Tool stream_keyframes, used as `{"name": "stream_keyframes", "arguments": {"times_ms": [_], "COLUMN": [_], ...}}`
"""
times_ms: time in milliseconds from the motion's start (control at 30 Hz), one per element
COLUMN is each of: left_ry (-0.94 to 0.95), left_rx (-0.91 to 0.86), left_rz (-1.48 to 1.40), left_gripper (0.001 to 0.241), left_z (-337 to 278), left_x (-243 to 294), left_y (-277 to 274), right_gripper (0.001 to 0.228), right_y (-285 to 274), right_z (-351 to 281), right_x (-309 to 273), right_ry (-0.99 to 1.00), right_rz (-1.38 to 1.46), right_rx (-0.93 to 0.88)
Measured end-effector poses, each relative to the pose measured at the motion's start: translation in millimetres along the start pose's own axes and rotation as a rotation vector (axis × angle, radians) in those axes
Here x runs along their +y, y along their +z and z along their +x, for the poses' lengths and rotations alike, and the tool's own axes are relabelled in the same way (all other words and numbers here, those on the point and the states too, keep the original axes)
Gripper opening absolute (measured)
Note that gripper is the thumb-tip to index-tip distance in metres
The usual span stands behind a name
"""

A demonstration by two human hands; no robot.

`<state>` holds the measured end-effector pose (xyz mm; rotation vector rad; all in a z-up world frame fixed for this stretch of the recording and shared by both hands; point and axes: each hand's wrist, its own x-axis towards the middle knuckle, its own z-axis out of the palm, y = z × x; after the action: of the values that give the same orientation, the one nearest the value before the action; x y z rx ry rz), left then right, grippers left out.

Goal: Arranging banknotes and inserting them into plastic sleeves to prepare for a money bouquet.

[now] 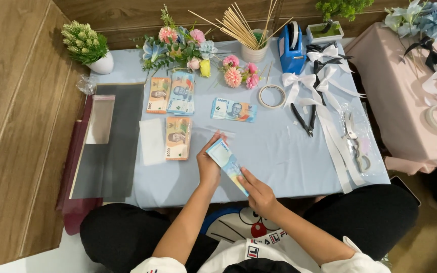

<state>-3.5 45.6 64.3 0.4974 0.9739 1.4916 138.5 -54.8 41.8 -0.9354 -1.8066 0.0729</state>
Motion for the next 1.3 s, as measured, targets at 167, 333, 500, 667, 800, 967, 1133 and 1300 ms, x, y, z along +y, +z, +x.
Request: {"name": "stream_keyframes", "arguments": {"times_ms": [167,333,500,667,800,967,1133,1300], "left_ry": [0.066,0.101,0.085,0.148,0.238,0.274,0.315,0.394], "left_rx": [-0.056,-0.073,-0.012,-0.008,-0.045,-0.064,-0.087,-0.058], "left_rz": [0.111,0.174,0.331,0.363,0.369,0.398,0.467,0.535], "left_gripper": [0.046,0.047,0.036,0.035,0.039,0.041,0.046,0.048], "left_z": [-4.1,-7.7,-7.3,-20.6,-19.4,-16.6,0.0,-1.3], "left_x": [-1.5,-6.5,-8.9,-0.8,-3.8,-16.7,-57.1,-59.2], "left_y": [1.6,-0.1,2.2,14.4,11.7,-1.4,-29.7,-31.4], "right_gripper": [0.043,0.046,0.046,0.048,0.051,0.051,0.052,0.050], "right_y": [-1.8,-1.0,-2.3,-0.7,-0.6,-1.2,-6.2,-6.3], "right_z": [-0.5,-3.7,0.1,-2.3,-2.2,-9.1,-6.3,-10.4], "right_x": [4.3,8.8,7.6,10.7,7.6,8.5,5.4,6.1], "right_ry": [0.027,0.036,0.037,0.052,0.082,0.143,0.216,0.262], "right_rz": [-0.022,-0.051,-0.049,-0.082,-0.085,-0.098,-0.053,-0.017], "right_rx": [-0.037,-0.048,-0.069,-0.076,-0.084,-0.131,-0.144,-0.160]}}
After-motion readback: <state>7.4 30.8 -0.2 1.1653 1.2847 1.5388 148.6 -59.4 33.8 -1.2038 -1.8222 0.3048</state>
